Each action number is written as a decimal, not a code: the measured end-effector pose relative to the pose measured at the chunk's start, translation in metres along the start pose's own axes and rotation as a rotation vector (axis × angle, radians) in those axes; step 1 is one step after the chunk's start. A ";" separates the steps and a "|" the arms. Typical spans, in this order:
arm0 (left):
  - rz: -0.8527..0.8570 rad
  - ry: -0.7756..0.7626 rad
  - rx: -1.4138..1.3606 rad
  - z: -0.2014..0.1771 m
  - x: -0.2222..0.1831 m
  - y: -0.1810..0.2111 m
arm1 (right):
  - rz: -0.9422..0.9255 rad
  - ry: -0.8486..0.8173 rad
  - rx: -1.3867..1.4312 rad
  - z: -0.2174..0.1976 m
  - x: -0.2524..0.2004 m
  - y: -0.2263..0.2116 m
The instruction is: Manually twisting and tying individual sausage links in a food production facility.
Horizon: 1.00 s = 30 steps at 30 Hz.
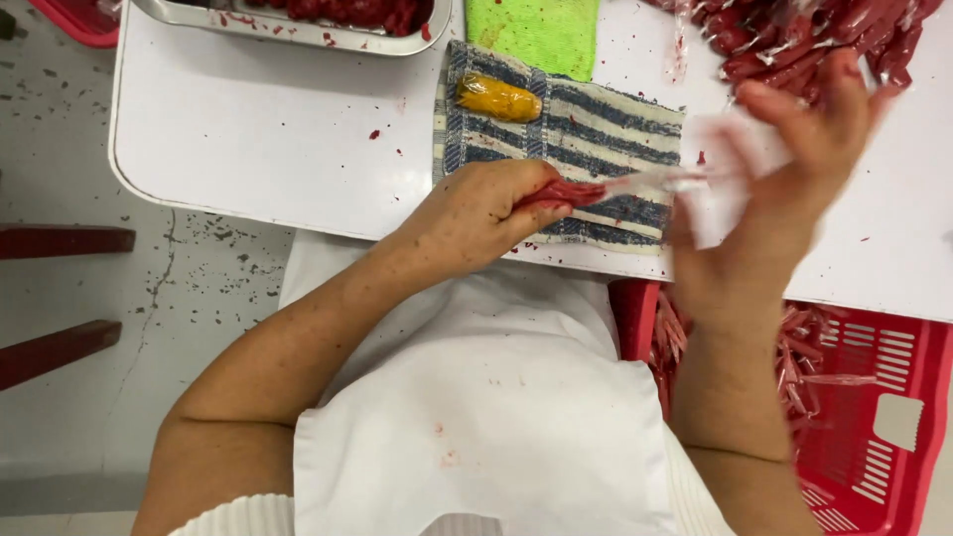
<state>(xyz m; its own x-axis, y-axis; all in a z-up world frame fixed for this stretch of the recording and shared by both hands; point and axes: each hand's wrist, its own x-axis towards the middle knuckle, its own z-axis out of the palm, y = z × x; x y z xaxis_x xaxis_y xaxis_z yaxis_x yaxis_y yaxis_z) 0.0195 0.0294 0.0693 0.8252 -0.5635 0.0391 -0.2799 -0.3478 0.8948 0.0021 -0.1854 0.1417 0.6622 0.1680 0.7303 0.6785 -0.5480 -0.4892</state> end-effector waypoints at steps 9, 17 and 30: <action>0.090 -0.027 0.056 -0.021 -0.017 0.019 | -0.404 -0.830 -0.625 0.013 0.001 -0.029; 0.067 -0.116 0.062 -0.034 -0.019 0.010 | -0.390 -0.763 -0.522 0.026 -0.012 -0.013; -0.122 -0.394 -0.399 -0.077 -0.071 -0.028 | -0.571 -0.800 -0.344 0.047 -0.001 0.027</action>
<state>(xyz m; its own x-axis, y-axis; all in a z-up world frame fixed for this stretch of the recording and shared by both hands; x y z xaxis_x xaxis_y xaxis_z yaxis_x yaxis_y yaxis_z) 0.0068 0.1367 0.0759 0.5732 -0.8004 -0.1755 0.0758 -0.1615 0.9840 0.0348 -0.1620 0.1050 0.3737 0.9012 0.2197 0.9130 -0.3991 0.0840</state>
